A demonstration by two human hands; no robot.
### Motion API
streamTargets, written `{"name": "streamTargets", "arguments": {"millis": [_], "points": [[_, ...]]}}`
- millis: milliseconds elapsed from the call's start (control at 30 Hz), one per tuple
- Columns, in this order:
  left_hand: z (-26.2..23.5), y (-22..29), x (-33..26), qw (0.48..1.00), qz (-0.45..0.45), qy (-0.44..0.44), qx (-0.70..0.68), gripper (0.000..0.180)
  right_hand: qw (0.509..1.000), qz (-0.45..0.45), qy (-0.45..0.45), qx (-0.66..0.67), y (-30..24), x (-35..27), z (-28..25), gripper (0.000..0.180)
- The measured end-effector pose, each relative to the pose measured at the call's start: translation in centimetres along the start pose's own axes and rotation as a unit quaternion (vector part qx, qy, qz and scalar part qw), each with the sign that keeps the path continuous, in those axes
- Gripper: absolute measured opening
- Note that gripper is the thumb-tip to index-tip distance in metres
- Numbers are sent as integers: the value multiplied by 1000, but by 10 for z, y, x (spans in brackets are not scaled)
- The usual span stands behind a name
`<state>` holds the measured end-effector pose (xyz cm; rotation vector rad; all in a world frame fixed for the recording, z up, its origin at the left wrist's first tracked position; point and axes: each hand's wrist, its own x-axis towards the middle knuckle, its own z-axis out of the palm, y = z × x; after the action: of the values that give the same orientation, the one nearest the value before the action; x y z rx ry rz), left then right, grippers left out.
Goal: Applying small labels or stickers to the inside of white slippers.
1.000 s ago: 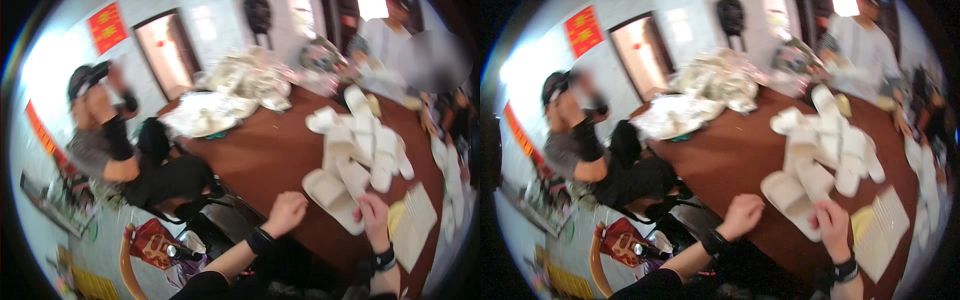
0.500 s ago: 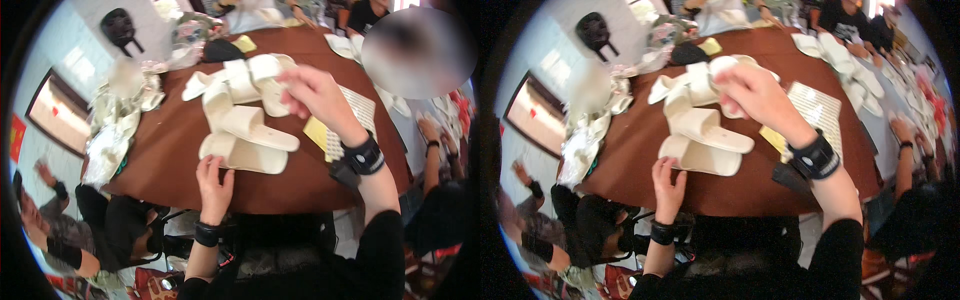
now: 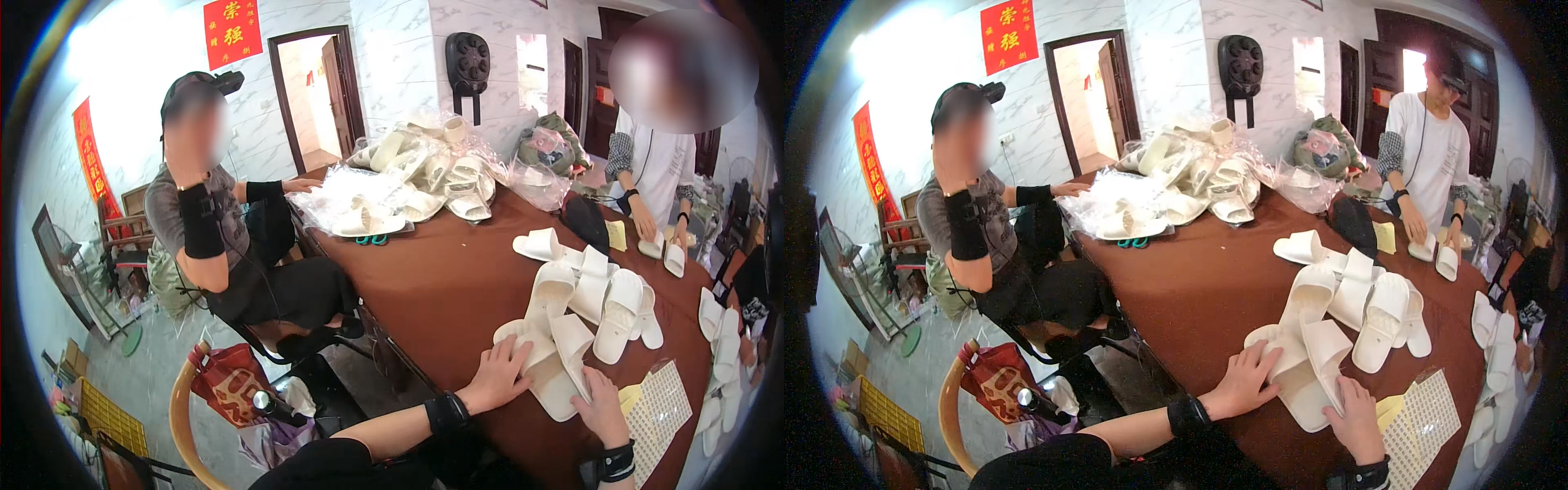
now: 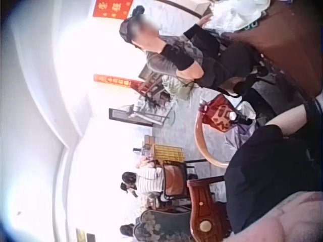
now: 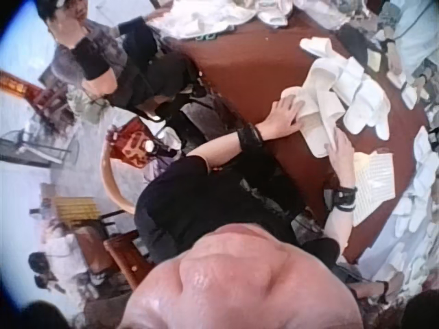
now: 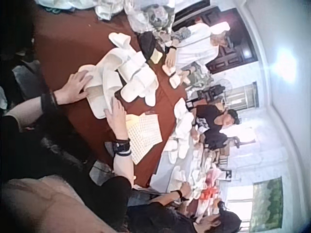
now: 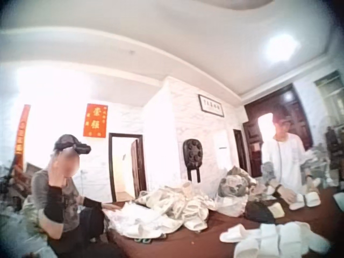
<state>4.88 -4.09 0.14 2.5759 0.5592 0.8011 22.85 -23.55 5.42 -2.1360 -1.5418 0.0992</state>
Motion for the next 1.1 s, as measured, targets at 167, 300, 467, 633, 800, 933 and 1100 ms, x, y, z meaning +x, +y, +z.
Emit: {"name": "streamTargets", "arguments": {"millis": [167,300,467,633,800,933,1100], "points": [[-1,2,5,1000,3,9,-8,68,993,24,49,100,11,2,2,47],[-2,1,7,999,7,4,-35,65,974,68,113,185,23,4,3,35],[-2,0,4,999,3,6,-54,64,843,162,163,487,22,0,-3,30],[-5,0,1,997,4,7,-71,64,752,180,190,605,16,0,-5,32],[-6,-3,2,997,-1,7,-79,65,707,160,94,682,23,-4,-13,36],[-3,-3,3,997,5,3,-73,67,712,203,150,655,17,-2,-4,36],[-2,-2,3,997,4,3,-76,67,736,218,126,628,8,0,-11,34]]}}
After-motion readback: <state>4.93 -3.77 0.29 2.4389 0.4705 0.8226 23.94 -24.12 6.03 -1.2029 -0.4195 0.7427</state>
